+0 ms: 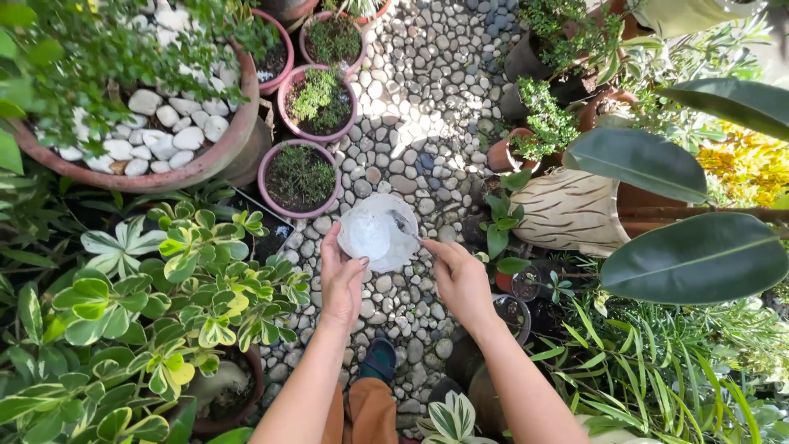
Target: The person uses a spoon to scoop a white granular substance from a plastic container and applies it to the soil of several potted plants. The person moves between different plants, including a variegated shrub, small herb pots, and a spiky-leafed plant, repeating the scooping and sprinkling process.
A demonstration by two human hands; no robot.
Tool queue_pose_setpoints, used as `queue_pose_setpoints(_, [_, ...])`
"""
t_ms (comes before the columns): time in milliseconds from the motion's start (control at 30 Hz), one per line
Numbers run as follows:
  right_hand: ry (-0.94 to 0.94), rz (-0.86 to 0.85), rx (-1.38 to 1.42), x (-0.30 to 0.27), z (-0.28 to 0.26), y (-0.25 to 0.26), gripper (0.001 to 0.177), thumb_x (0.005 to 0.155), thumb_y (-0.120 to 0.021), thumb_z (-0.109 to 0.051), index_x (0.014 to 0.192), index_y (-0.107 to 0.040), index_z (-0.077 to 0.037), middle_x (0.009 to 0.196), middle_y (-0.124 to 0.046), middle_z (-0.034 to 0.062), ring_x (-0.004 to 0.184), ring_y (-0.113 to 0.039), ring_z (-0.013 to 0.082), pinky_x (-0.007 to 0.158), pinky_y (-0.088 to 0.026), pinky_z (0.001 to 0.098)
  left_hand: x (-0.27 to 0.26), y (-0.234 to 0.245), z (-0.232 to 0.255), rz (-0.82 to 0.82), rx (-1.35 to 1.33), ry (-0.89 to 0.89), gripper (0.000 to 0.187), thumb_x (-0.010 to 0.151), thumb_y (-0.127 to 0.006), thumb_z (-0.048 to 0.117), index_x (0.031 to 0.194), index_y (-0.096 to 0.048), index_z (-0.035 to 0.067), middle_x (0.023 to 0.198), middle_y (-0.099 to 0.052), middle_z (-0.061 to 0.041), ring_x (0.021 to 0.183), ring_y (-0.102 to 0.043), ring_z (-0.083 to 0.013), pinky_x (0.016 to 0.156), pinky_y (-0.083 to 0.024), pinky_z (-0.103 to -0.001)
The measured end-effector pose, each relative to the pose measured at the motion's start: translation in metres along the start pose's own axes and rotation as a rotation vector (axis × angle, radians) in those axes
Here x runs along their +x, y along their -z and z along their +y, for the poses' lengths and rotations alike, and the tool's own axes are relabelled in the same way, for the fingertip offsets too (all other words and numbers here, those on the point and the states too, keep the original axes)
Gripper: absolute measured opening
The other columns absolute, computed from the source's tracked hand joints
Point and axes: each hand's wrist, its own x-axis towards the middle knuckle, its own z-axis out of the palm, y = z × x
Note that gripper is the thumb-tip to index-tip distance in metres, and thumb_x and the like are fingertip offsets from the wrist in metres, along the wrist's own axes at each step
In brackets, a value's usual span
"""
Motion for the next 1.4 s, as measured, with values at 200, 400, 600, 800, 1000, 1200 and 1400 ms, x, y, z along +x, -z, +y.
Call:
queue_pose_setpoints(200, [0.062,0.117,-0.048,0.009,-0.001,-0.004,0.030,0.093,-0.062,-0.003,0.120,-0.071,-0.009,0.085,-0.059,0.0127,0.072,-0.062,0.0309,0.065,-0.051,0.0377,0.014,-0.008,0.017,-0.029,-0.017,0.000,0.090,0.073,-0.068,0.012,0.154,-0.029,0.009,0.148,-0.042,-0.012,0.142,-0.040,-0.0267,0.120,-0.029,-0.045])
queue_pose_setpoints(400, [0.089,0.128,0.037,0.044,-0.001,-0.007,0.030,0.092,-0.062,-0.001,0.119,-0.072,-0.008,0.083,-0.059,0.0113,0.071,-0.062,0.0282,0.065,-0.051,0.0354,0.043,-0.020,0.040,-0.034,0.001,-0.013,0.088,0.074,-0.067,0.012,0.154,-0.031,0.010,0.149,-0.042,-0.010,0.142,-0.040,-0.0257,0.120,-0.029,-0.044])
queue_pose_setpoints(600, [0.009,-0.063,0.393,0.109,0.059,-0.034,0.038,0.091,-0.060,0.004,0.125,-0.074,-0.007,0.082,-0.063,0.0039,0.072,-0.058,0.0137,0.066,-0.049,0.0268,0.093,-0.013,0.038,-0.006,-0.001,-0.103,0.087,0.074,-0.066,0.011,0.154,-0.033,0.008,0.150,-0.043,-0.012,0.143,-0.040,-0.0270,0.121,-0.029,-0.045])
queue_pose_setpoints(800, [-0.561,-0.426,1.142,0.184,0.054,-0.015,0.036,0.093,-0.062,0.001,0.127,-0.071,-0.002,0.072,-0.058,0.0027,0.046,-0.035,0.0041,0.039,-0.025,0.0207,0.117,-0.017,0.025,0.036,-0.072,-0.136,0.087,0.074,-0.066,0.014,0.154,-0.031,0.008,0.151,-0.042,-0.012,0.144,-0.039,-0.0281,0.122,-0.029,-0.049])
queue_pose_setpoints(1000, [-0.501,-0.558,1.217,0.297,0.065,-0.066,0.039,0.095,-0.057,-0.003,0.133,-0.063,-0.003,0.069,-0.052,-0.0019,0.044,-0.032,0.0038,0.036,-0.021,0.0212,0.110,-0.011,0.011,0.106,-0.107,-0.184,0.094,0.071,-0.069,0.020,0.155,-0.030,0.007,0.156,-0.040,-0.015,0.149,-0.036,-0.0311,0.124,-0.026,-0.052])
queue_pose_setpoints(1200, [-0.472,-0.556,1.177,0.407,0.070,-0.177,0.038,0.096,-0.057,-0.004,0.133,-0.063,-0.004,0.068,-0.058,0.0001,0.042,-0.038,0.0054,0.035,-0.022,0.0221,0.098,-0.001,-0.020,0.190,-0.160,-0.098,0.103,0.062,-0.071,0.022,0.155,-0.028,0.009,0.157,-0.039,-0.017,0.149,-0.037,-0.0344,0.123,-0.026,-0.054])
queue_pose_setpoints(1400, [-0.102,-0.425,0.672,0.472,0.101,-0.290,0.036,0.092,-0.061,-0.002,0.124,-0.074,-0.008,0.070,-0.064,0.0016,0.052,-0.051,0.0094,0.045,-0.039,0.0254,0.095,0.033,-0.086,0.241,-0.303,0.042,0.106,0.056,-0.069,0.016,0.153,-0.027,0.010,0.153,-0.040,-0.019,0.145,-0.039,-0.0357,0.122,-0.029,-0.054])
